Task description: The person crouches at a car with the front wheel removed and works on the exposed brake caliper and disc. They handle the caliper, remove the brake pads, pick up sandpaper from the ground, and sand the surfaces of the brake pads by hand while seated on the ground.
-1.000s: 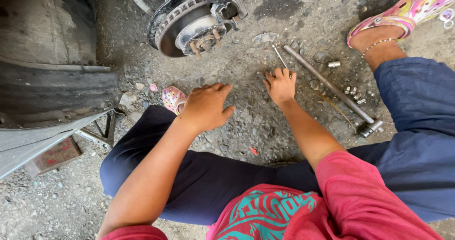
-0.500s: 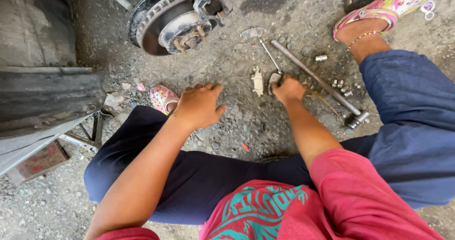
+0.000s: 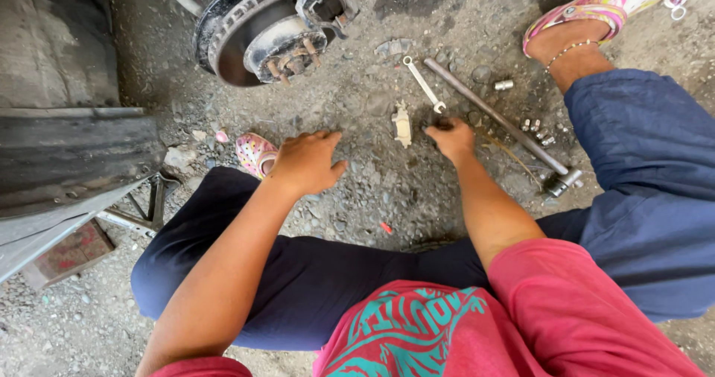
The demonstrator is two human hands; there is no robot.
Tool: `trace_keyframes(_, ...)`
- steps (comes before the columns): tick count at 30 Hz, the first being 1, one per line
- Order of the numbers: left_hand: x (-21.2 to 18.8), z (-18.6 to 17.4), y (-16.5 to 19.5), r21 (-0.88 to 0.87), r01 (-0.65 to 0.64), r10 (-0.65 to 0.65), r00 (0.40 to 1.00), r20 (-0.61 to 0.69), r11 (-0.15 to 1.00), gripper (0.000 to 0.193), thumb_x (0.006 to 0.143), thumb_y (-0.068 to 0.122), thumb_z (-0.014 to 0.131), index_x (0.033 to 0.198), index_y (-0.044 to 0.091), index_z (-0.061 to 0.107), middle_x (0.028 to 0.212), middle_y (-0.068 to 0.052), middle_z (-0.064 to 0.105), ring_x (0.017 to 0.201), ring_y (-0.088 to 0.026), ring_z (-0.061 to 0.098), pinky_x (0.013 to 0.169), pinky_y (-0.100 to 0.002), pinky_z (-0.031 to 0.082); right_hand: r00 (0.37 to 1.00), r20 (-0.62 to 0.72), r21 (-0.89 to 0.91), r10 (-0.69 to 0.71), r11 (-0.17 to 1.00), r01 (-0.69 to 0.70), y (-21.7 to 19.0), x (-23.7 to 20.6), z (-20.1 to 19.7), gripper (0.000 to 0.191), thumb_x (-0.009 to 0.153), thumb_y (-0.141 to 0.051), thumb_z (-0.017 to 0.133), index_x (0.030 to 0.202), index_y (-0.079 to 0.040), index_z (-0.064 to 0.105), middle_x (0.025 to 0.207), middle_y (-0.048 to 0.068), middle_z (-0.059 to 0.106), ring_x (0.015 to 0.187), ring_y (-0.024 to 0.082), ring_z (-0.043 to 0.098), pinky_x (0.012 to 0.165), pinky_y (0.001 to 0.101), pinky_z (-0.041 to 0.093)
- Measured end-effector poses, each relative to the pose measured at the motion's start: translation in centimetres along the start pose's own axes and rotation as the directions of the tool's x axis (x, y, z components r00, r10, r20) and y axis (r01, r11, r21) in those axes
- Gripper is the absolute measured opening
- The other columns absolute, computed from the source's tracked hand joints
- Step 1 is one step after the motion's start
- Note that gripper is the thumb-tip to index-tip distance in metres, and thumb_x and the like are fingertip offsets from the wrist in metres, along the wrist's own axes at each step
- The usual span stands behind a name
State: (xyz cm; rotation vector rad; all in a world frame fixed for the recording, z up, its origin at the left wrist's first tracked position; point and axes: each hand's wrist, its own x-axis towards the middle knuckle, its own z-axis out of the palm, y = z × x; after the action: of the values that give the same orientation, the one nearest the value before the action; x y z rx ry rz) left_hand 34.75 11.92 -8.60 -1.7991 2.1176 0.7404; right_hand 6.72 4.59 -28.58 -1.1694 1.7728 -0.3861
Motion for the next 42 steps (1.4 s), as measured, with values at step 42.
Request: trace_keyframes(42, 2.0, 1.4, -0.1, -0.009, 0.006, -0.005, 0.996, 0.085, 1.000, 0.064, 0.090, 0.044, 0.064, 0.141, 0.006, 0.054, 0.135, -0.019, 0.062, 0.124, -0.039, 0.059, 0.102, -0.051, 0.047, 0.623, 0.779, -0.429, -0.070, 0.665, 0.611, 2.1, -9.2, 7.7, 0.037, 0.079, -0.046, 0.071, 0.102, -0.018, 0.079, 0.104, 0.014, 0.076, 0.099, 0.036, 0.072, 0.084, 0.0511, 0.057)
